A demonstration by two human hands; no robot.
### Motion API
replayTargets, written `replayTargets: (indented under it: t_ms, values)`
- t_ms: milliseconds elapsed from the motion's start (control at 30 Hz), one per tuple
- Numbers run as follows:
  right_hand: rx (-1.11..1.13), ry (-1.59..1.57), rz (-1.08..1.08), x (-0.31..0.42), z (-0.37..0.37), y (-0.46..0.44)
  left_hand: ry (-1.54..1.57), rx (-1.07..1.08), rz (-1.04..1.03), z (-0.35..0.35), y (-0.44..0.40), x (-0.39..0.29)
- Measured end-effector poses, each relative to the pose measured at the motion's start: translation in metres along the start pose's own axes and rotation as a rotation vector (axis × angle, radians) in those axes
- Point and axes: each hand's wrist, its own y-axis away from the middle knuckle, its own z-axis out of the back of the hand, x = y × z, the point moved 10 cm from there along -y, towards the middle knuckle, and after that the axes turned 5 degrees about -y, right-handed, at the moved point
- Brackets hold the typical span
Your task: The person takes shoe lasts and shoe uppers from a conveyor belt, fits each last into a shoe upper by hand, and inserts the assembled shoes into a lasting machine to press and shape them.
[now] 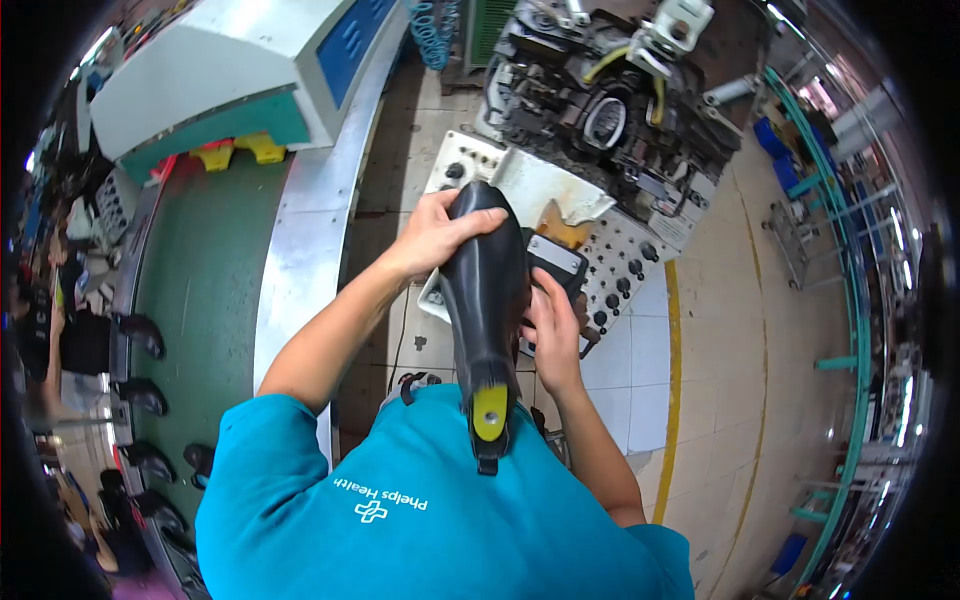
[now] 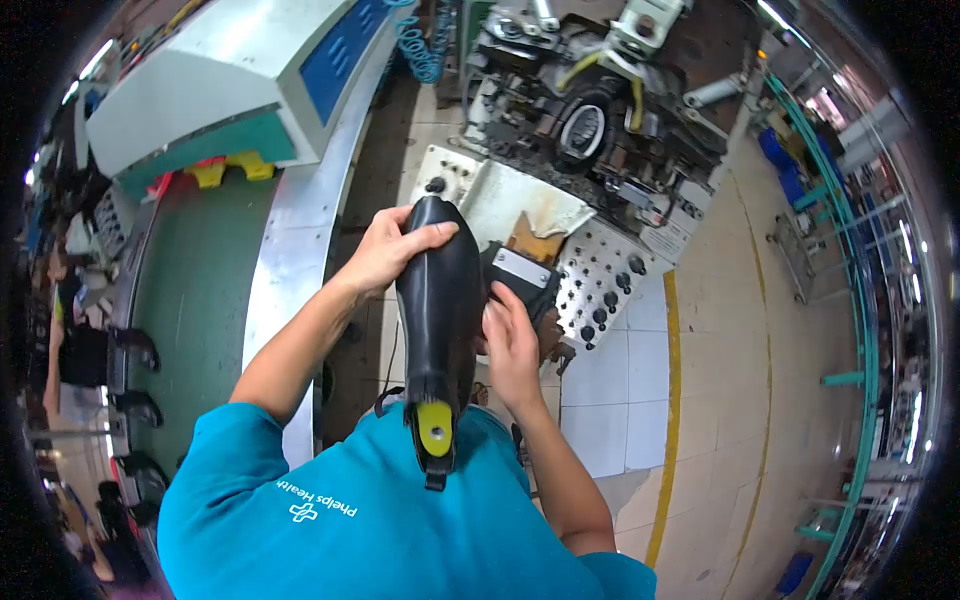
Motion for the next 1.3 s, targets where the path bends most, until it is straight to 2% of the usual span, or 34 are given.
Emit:
replayTargets:
  t_ms: [33, 100, 167, 233, 400, 533, 667, 767, 933, 1000, 1100, 1167, 1233, 1300]
  values:
    - [-0.017, -0.202, -0.146, -0.009, 0.003, -0.013, -0.014, 0.048, -0.067, -0.020, 0.004, -0.020]
    - [0.000, -0.259, -0.096, 0.001, 0.006, -0.022, -0.070, 0.066, -0.141, -0.048, 0.002, -0.032]
    - [-0.002, -0.302, -0.148, 0.011, 0.012, -0.022, -0.140, 0.076, -0.136, -0.062, 0.001, -0.042]
    - [0.026, -0.282, -0.110, 0.022, 0.023, -0.021, -0.327, 0.039, -0.187, -0.073, -0.001, -0.053]
    - [0.071, -0.101, -0.033, 0.043, 0.049, -0.020, -0.463, -0.027, -0.219, -0.093, -0.005, -0.073]
    - [-0.033, -0.028, -0.029, 0.030, 0.069, -0.025, -0.315, 0.019, -0.166, -0.102, -0.019, -0.062]
    - [-0.065, -0.328, -0.114, 0.021, 0.058, -0.013, -0.324, 0.059, -0.110, -0.104, -0.030, -0.055]
    - [-0.146, -0.342, -0.139, 0.000, 0.064, -0.005, -0.311, 0.070, -0.076, -0.105, -0.044, -0.049]
    - [-0.366, -0.153, -0.085, 0.010, 0.082, -0.036, -0.293, 0.068, -0.112, -0.105, -0.081, -0.055]
    - [-0.389, -0.189, -0.073, 0.014, 0.087, -0.056, -0.270, 0.072, -0.094, -0.104, -0.106, -0.053]
    - [-0.385, -0.234, -0.097, 0.003, 0.101, -0.089, -0.172, 0.107, -0.183, -0.111, -0.142, -0.064]
    - [-0.417, -0.322, -0.131, -0.002, 0.109, -0.106, -0.224, 0.122, -0.149, -0.114, -0.157, -0.068]
    - [-0.443, -0.303, -0.076, 0.009, 0.114, -0.121, -0.192, 0.061, -0.090, -0.111, -0.176, -0.066]
    - [-0.452, -0.379, -0.084, 0.009, 0.120, -0.139, 0.061, 0.100, -0.090, -0.115, -0.195, -0.053]
